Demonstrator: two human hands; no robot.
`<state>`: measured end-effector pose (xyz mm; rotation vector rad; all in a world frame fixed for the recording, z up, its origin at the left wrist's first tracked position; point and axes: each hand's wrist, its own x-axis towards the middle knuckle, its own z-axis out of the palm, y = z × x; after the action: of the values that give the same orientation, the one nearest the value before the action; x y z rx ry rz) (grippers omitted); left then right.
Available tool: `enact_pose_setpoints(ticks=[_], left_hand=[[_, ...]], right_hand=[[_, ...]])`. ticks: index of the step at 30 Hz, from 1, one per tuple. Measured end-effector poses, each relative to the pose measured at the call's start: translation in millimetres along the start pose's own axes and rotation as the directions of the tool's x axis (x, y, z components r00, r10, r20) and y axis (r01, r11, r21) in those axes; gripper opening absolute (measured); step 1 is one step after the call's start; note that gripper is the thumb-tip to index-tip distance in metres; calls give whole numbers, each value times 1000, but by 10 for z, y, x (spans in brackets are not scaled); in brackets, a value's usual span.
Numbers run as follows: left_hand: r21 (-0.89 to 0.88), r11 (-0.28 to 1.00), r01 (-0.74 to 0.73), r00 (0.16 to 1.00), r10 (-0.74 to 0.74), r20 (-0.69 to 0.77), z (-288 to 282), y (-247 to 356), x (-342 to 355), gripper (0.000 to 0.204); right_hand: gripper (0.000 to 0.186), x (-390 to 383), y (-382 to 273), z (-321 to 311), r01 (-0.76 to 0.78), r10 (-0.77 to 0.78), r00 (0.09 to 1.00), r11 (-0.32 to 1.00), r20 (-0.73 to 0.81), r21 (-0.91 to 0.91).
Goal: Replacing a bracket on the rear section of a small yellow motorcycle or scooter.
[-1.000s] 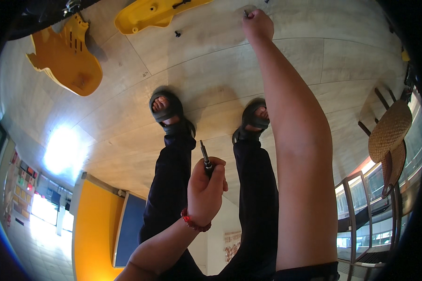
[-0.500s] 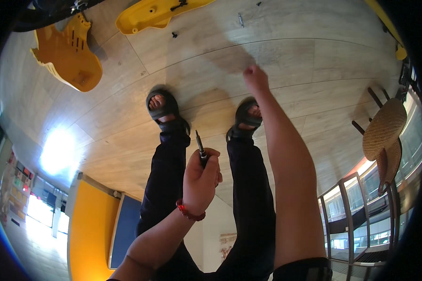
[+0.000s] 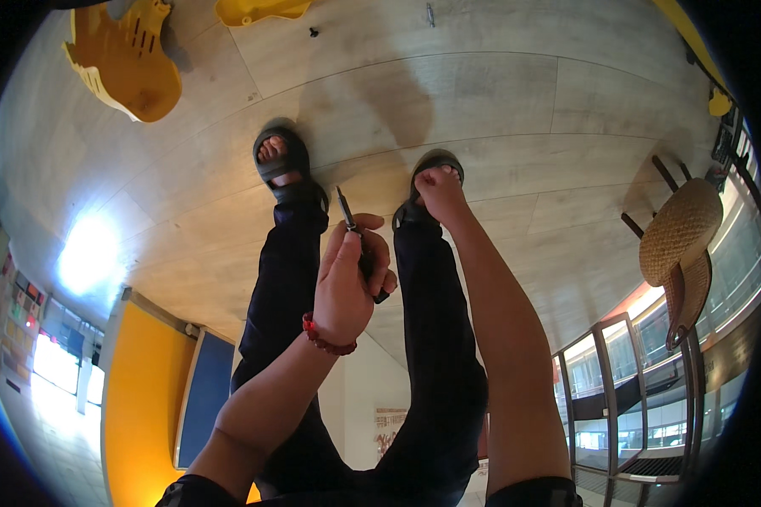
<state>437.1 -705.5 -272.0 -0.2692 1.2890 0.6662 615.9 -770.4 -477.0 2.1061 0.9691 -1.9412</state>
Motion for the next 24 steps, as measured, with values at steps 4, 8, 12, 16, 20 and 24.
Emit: enact_pose_setpoints(ticks=[4, 8, 12, 16, 20, 24], left_hand=[[-115, 993, 19, 999, -14, 43, 35, -23, -11, 32], [-325, 936, 136, 974, -65, 219, -64, -27, -24, 36], [-449, 855, 260, 889, -30, 457, -121, -62, -17, 44], [-464, 828, 314, 822, 7, 569, -136, -65, -52, 45], [-22, 974, -228, 822, 204, 532, -142, -31, -111, 40], [61, 970, -235, 840, 171, 514, -233, -13, -118, 36]], right_hand=[[24, -249, -324, -163, 16, -7, 998, 986, -54, 168], [22, -591, -570, -96, 32, -29, 999, 962, -14, 270], [20, -943, -852, -55, -1, -34, 996, 929, 88, 371], [18, -1225, -1209, -62, -65, -4, 990, 882, 144, 467], [17, -1435, -1361, -29, -102, 15, 990, 770, 142, 630], [17, -1647, -1628, -99, -97, 40, 994, 757, 103, 646]])
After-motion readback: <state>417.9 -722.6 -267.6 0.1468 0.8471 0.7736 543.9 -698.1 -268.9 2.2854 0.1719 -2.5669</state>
